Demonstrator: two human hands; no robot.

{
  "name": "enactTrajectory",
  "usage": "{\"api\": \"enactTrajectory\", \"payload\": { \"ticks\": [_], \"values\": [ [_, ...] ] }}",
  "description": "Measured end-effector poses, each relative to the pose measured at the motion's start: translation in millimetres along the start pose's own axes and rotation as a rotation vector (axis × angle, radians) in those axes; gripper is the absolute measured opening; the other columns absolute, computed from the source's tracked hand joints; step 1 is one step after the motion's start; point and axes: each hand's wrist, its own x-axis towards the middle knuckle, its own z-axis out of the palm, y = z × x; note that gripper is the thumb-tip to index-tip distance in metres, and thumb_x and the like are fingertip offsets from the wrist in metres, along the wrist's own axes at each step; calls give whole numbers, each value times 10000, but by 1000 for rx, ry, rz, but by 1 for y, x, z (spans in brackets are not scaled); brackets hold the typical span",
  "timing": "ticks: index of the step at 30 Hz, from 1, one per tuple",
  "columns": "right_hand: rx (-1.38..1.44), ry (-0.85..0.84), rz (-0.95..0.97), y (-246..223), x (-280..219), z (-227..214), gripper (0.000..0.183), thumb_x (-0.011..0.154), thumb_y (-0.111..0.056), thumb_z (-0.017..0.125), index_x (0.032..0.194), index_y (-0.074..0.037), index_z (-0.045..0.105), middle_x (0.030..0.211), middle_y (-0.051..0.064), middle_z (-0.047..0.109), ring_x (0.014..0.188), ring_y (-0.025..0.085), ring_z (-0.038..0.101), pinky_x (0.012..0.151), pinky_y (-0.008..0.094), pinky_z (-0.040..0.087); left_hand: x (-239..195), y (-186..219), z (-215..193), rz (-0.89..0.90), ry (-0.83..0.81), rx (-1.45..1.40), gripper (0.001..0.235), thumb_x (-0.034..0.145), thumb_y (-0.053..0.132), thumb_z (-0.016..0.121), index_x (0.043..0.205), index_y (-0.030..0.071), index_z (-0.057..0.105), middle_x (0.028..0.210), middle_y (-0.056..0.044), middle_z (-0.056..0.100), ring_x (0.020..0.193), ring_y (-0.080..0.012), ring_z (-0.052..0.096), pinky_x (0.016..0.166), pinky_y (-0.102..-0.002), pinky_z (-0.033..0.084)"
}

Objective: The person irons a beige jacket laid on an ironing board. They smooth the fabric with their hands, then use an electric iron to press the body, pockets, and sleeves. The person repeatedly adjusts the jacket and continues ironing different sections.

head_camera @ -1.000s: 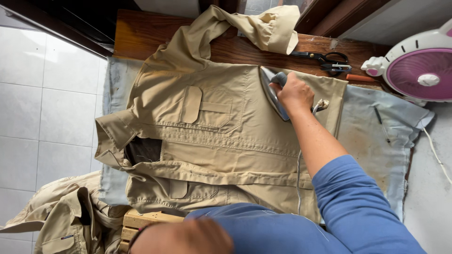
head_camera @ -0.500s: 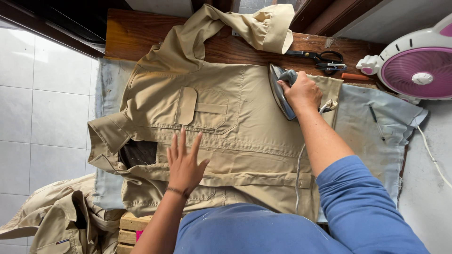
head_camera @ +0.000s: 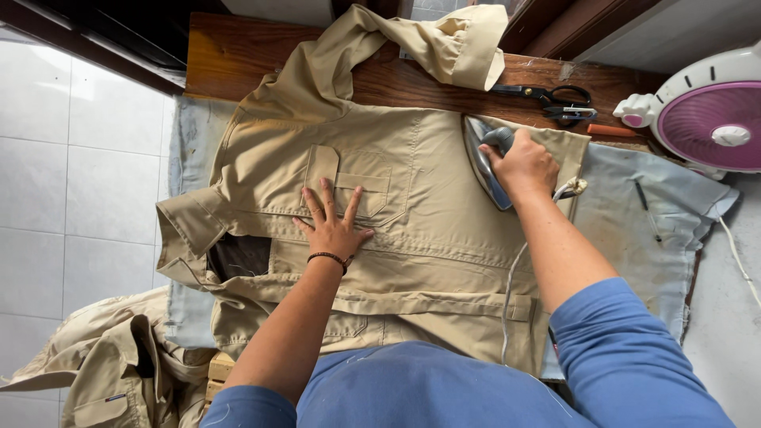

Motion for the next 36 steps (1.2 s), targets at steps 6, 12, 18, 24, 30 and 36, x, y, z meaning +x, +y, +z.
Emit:
{"api": "enactTrajectory", "payload": {
  "ticks": [6, 12, 18, 24, 30, 36],
  "values": [
    [7, 42, -2, 9, 12, 6, 565, 957, -595, 685, 1150, -75, 580, 1070, 282, 724, 1092, 507, 681, 941, 598, 530, 1, -1, -4, -10, -54, -27, 1001, 878, 763, 528, 1629, 514, -84, 1718, -155, -217, 1525, -514, -227, 1103, -831, 109],
    [9, 124, 87, 46, 25, 19, 581, 953, -624, 682, 1154, -90, 571, 1049, 240, 736, 1041, 480, 707, 903, 583, 554, -10, 4, -24, -16, -84, 39, 1142, 785, 816, 596, 1641, 483, -83, 1718, -169, -222, 1527, -514, -214, 1120, -808, 134],
    [-11, 126, 137, 55, 0, 7, 586, 971, -606, 674, 1175, -64, 585, 1069, 264, 729, 1061, 491, 701, 907, 604, 555, -10, 3, -23, -9, -97, 25, 1130, 803, 816, 556, 1645, 462, -109, 1719, -179, -214, 1533, -514, -213, 1123, -800, 119],
    [-11, 85, 148, 99, 19, 17, 636, 915, -683, 706, 1151, -98, 631, 1066, 208, 747, 1064, 447, 706, 883, 568, 564, -13, 5, -28, -3, -85, -28, 1149, 792, 783, 596, 1647, 461, -101, 1710, -175, -240, 1523, -518, -226, 1120, -804, 118],
    [-190, -222, -147, 47, -93, 12, 672, 888, -714, 579, 1052, -66, 648, 1020, 273, 758, 1059, 467, 718, 924, 573, 556, -12, 3, -26, 2, -71, -27, 1178, 773, 794, 611, 1651, 451, -96, 1711, -172, -230, 1523, -517, -224, 1124, -804, 125],
    [-295, 37, -570, 93, -112, 69, 537, 850, -700, 634, 878, -168, 566, 746, 109, 722, 776, 340, 755, 707, 515, 600, -11, 2, -15, 8, -25, -60, 1172, 781, 740, 677, 1653, 460, -54, 1707, -165, -235, 1511, -510, -252, 1105, -831, 90]
  ]
}}
